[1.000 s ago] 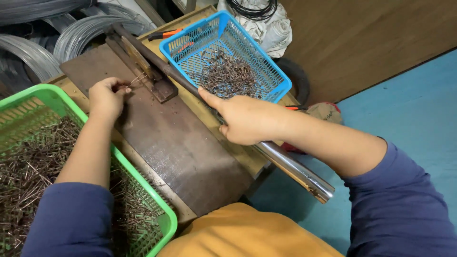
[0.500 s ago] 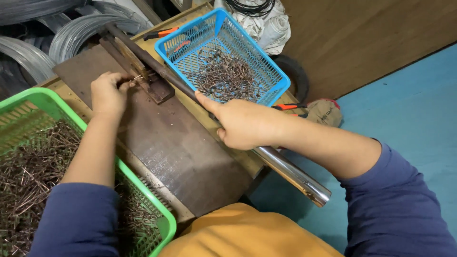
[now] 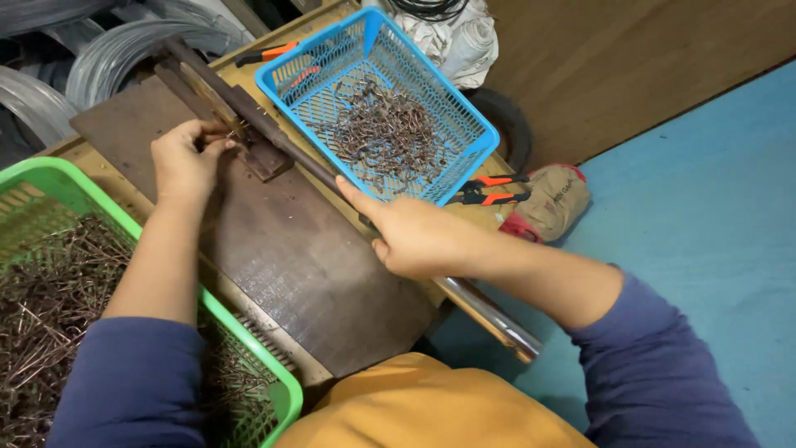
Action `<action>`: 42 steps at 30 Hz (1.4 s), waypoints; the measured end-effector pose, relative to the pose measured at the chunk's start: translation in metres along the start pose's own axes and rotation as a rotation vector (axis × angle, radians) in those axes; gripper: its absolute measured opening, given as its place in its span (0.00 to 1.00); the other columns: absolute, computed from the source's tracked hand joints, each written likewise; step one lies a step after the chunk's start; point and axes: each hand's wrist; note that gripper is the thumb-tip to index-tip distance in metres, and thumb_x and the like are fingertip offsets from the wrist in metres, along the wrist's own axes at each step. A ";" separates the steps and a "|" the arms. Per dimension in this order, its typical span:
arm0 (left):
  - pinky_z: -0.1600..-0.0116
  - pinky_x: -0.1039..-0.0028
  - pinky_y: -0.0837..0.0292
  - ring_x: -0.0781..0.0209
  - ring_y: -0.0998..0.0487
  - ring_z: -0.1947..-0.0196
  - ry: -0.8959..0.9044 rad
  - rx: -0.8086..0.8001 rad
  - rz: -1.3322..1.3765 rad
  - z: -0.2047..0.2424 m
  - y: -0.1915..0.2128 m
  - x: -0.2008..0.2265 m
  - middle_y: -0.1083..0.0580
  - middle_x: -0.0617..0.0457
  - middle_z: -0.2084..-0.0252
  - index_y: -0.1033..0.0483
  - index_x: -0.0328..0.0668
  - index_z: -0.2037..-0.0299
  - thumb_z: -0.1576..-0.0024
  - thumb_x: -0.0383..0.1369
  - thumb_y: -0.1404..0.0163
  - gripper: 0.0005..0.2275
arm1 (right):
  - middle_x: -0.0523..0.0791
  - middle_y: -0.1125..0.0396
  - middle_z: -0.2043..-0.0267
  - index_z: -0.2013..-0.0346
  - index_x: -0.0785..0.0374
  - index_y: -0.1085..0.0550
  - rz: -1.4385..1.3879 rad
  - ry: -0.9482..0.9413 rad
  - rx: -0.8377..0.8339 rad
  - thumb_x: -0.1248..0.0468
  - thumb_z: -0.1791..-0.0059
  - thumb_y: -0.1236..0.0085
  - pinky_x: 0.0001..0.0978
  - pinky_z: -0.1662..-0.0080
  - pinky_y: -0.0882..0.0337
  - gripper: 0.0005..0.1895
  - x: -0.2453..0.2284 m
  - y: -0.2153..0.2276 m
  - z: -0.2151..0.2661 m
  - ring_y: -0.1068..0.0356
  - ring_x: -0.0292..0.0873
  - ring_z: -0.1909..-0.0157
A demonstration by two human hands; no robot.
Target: The person is manually bending small metal wires into hooks using a specialized jig and sorting them into baskets.
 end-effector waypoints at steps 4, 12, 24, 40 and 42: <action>0.49 0.73 0.23 0.66 0.19 0.55 -0.008 0.001 0.034 0.002 0.000 0.003 0.17 0.51 0.58 0.16 0.43 0.44 0.35 0.25 0.36 0.11 | 0.67 0.26 0.49 0.14 0.52 0.63 -0.077 0.024 0.045 0.65 0.43 0.56 0.61 0.46 0.23 0.45 0.023 -0.041 -0.018 0.23 0.71 0.46; 0.53 0.78 0.23 0.71 0.20 0.60 -0.024 0.041 0.029 0.001 -0.005 -0.001 0.17 0.56 0.61 0.13 0.51 0.49 0.36 0.29 0.33 0.08 | 0.68 0.29 0.42 0.15 0.42 0.61 -0.106 0.014 0.103 0.61 0.44 0.53 0.65 0.38 0.28 0.46 0.033 -0.081 -0.033 0.28 0.74 0.39; 0.52 0.66 0.19 0.52 0.15 0.56 -0.136 0.130 -0.077 -0.004 -0.010 -0.015 0.17 0.48 0.62 0.12 0.47 0.51 0.39 0.28 0.30 0.09 | 0.62 0.27 0.45 0.15 0.37 0.60 -0.072 -0.065 0.111 0.60 0.44 0.53 0.59 0.38 0.26 0.46 0.028 -0.086 -0.036 0.25 0.68 0.40; 0.48 0.65 0.18 0.55 0.16 0.52 -0.192 0.131 -0.467 0.017 0.001 -0.011 0.18 0.56 0.57 0.14 0.56 0.49 0.34 0.37 0.35 0.06 | 0.59 0.25 0.57 0.15 0.44 0.54 0.085 0.074 0.399 0.62 0.48 0.49 0.57 0.47 0.22 0.47 0.046 -0.120 -0.043 0.22 0.67 0.52; 0.47 0.64 0.19 0.51 0.17 0.52 -0.261 0.170 -0.525 0.015 0.003 -0.012 0.21 0.52 0.58 0.13 0.50 0.51 0.34 0.37 0.34 0.06 | 0.59 0.25 0.56 0.15 0.44 0.51 0.051 0.090 0.410 0.62 0.48 0.49 0.57 0.47 0.23 0.45 0.045 -0.116 -0.041 0.22 0.67 0.51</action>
Point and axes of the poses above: each hand's wrist, its own z-axis away from the middle knuckle, its own y-axis out of the back of the hand, x = y × z
